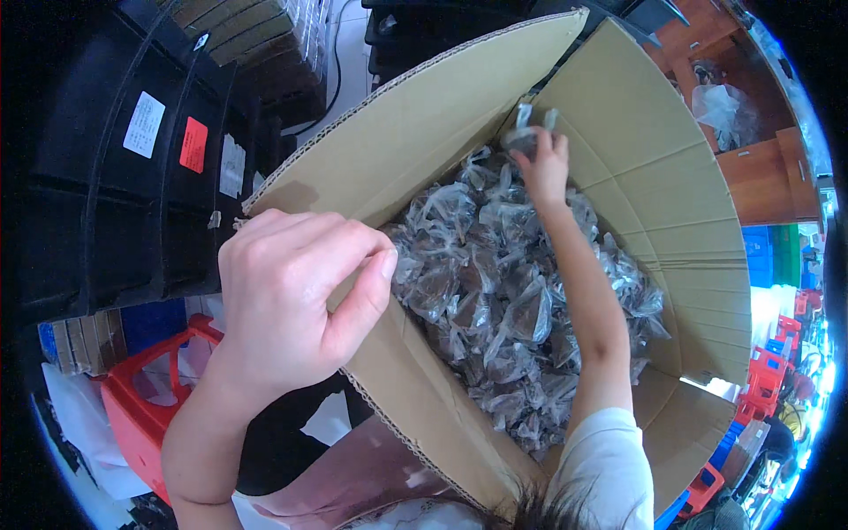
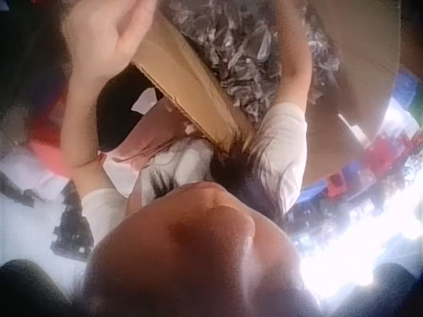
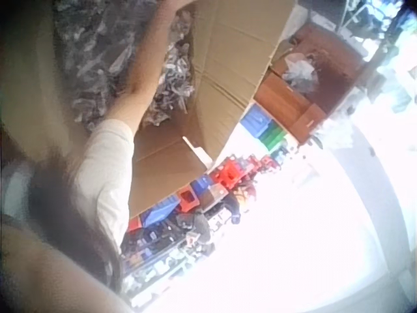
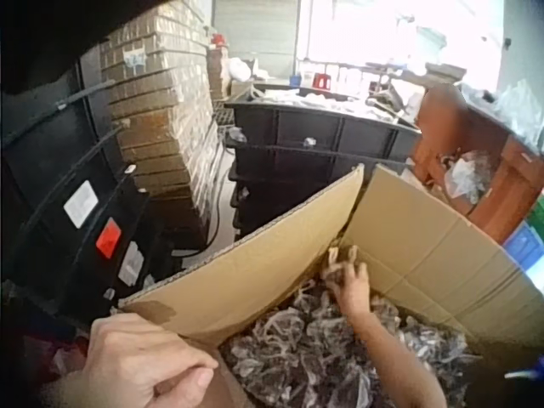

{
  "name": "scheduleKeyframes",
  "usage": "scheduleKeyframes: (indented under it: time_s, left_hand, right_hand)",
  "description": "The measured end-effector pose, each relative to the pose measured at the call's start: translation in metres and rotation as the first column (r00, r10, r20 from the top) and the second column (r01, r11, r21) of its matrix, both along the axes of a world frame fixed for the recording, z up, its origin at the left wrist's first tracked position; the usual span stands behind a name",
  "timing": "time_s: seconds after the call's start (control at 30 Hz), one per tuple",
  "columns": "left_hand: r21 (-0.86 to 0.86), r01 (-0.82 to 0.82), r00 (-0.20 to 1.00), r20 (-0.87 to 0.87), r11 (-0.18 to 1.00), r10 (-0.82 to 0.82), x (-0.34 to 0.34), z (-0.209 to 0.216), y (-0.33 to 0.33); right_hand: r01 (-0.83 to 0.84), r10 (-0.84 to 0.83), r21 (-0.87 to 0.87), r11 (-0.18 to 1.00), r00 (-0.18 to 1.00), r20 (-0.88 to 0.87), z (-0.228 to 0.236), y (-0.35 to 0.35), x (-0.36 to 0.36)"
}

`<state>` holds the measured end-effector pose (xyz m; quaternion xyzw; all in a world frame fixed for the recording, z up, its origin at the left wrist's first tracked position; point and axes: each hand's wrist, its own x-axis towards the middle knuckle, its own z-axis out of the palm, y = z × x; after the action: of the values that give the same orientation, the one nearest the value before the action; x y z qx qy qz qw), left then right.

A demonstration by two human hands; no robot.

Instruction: Sorting small items wrapped in plastic bags from a cardboard box into plastic trays.

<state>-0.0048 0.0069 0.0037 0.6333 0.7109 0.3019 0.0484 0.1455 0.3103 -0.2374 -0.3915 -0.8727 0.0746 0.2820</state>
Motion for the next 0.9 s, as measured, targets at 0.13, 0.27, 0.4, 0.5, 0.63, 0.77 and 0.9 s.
scheduleKeyframes:
  time_s: [0.13,0.27,0.4,0.5,0.63,0.77,0.9]
  left_hand:
    - [0.008,0.004,1.0,0.004,1.0,-0.004,-0.001,-0.003,0.0]
    - [0.0,0.003,1.0,0.012,1.0,-0.003,-0.001,-0.003,0.0]
    - [0.004,-0.003,1.0,0.007,1.0,0.003,-0.001,-0.004,-0.001]
    - [0.004,-0.012,1.0,0.005,1.0,0.012,-0.001,-0.004,0.0]
    - [-0.01,-0.006,1.0,0.0,1.0,0.006,0.0,-0.002,0.002]
    - [-0.016,-0.01,1.0,-0.013,1.0,0.01,0.0,-0.002,0.0]
    - [-0.015,-0.019,1.0,-0.006,1.0,0.019,-0.002,-0.004,-0.001]
  right_hand:
    - [-0.011,0.011,-0.082,0.997,1.0,-0.005,-0.042,0.003,-0.018]
    - [0.09,-0.081,-0.236,0.968,0.996,0.049,-0.057,0.025,-0.028]
    - [-0.081,0.107,-0.226,0.971,0.989,0.105,-0.055,0.036,-0.024]
    - [-0.251,0.27,-0.209,0.945,0.96,0.069,-0.045,0.049,-0.01]
    - [-0.406,0.407,-0.078,0.911,0.913,0.007,-0.029,0.047,-0.011]
    - [-0.246,0.184,-0.311,0.918,0.959,-0.215,-0.019,0.033,-0.016]
    - [-0.23,-0.624,-0.888,0.398,0.642,-0.446,-0.007,0.006,-0.013]
